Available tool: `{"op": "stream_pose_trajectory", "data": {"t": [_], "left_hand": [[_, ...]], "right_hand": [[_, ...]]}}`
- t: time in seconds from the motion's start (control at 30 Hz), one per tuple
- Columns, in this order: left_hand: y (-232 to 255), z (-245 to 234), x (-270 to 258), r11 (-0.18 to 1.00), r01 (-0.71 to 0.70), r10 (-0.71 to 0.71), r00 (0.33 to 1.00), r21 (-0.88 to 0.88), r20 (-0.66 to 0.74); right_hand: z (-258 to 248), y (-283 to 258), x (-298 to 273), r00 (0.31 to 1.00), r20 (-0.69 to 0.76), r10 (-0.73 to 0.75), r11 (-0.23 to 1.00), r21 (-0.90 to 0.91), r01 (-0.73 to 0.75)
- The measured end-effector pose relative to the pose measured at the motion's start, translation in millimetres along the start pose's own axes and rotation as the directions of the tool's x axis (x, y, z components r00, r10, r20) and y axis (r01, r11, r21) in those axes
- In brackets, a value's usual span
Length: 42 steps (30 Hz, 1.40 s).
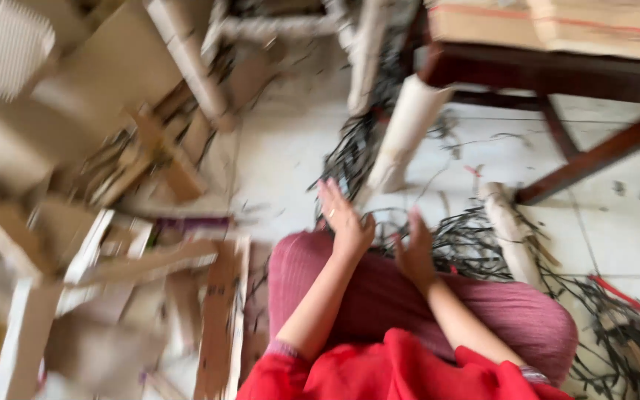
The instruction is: Wrapping and tying string around cardboard-protected chair legs to secure the packaging.
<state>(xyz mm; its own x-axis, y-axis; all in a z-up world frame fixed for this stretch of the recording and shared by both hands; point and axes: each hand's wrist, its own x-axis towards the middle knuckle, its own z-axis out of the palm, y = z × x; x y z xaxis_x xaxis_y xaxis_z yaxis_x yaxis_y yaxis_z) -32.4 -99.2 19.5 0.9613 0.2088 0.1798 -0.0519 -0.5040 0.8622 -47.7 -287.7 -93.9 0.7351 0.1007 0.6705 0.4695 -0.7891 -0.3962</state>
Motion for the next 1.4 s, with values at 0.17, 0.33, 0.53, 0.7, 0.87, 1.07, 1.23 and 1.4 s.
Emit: {"op": "stream_pose_trajectory", "data": {"t": [0.17,0.33,0.53,0.7,0.87,1.07,1.23,1.4], "left_hand": [[-8.6,-67.3,-16.7,0.988,-0.077,0.047,0.975,-0.134,-0.216],[-28.7,-111.4,-32.0,0.969,-0.098,0.006,0.926,-0.226,-0.378],[-77.0,-119.1,-61.1,0.982,-0.111,0.137,0.976,0.155,-0.168],[-69.3,-129.0,-55.4,0.965,-0.162,0.180,0.981,0.206,-0.069],[-59.3,-136.7,-38.3,0.972,-0.154,0.144,0.987,0.179,0.068],[-51.1,-132.9,-22.5,0.982,-0.152,0.148,0.988,0.112,0.046],[-49.7,-130.2,-13.2,0.983,-0.136,0.134,0.991,0.127,0.021],[-43.9,-131.5,-10.6,0.984,-0.136,0.138,0.990,0.116,-0.009]], "right_hand": [[-19.7,-57.8,55.3,0.999,0.031,-0.014,0.974,0.229,0.007],[-14.2,-182.9,81.1,0.983,0.180,-0.027,0.888,0.455,-0.059],[14.0,-181.9,52.6,0.912,0.395,-0.114,0.903,0.423,-0.071],[14.4,-108.5,78.1,0.943,0.263,0.206,0.880,0.373,-0.296],[22.8,-13.8,81.6,0.936,0.290,0.201,0.972,0.056,-0.226],[95.7,-38.1,85.3,0.905,0.421,0.061,0.957,0.232,-0.172],[179.2,-66.0,83.7,0.319,0.843,0.433,0.901,-0.396,-0.177],[214.6,-48.1,41.2,0.227,0.814,0.535,0.845,-0.515,-0.144]]}}
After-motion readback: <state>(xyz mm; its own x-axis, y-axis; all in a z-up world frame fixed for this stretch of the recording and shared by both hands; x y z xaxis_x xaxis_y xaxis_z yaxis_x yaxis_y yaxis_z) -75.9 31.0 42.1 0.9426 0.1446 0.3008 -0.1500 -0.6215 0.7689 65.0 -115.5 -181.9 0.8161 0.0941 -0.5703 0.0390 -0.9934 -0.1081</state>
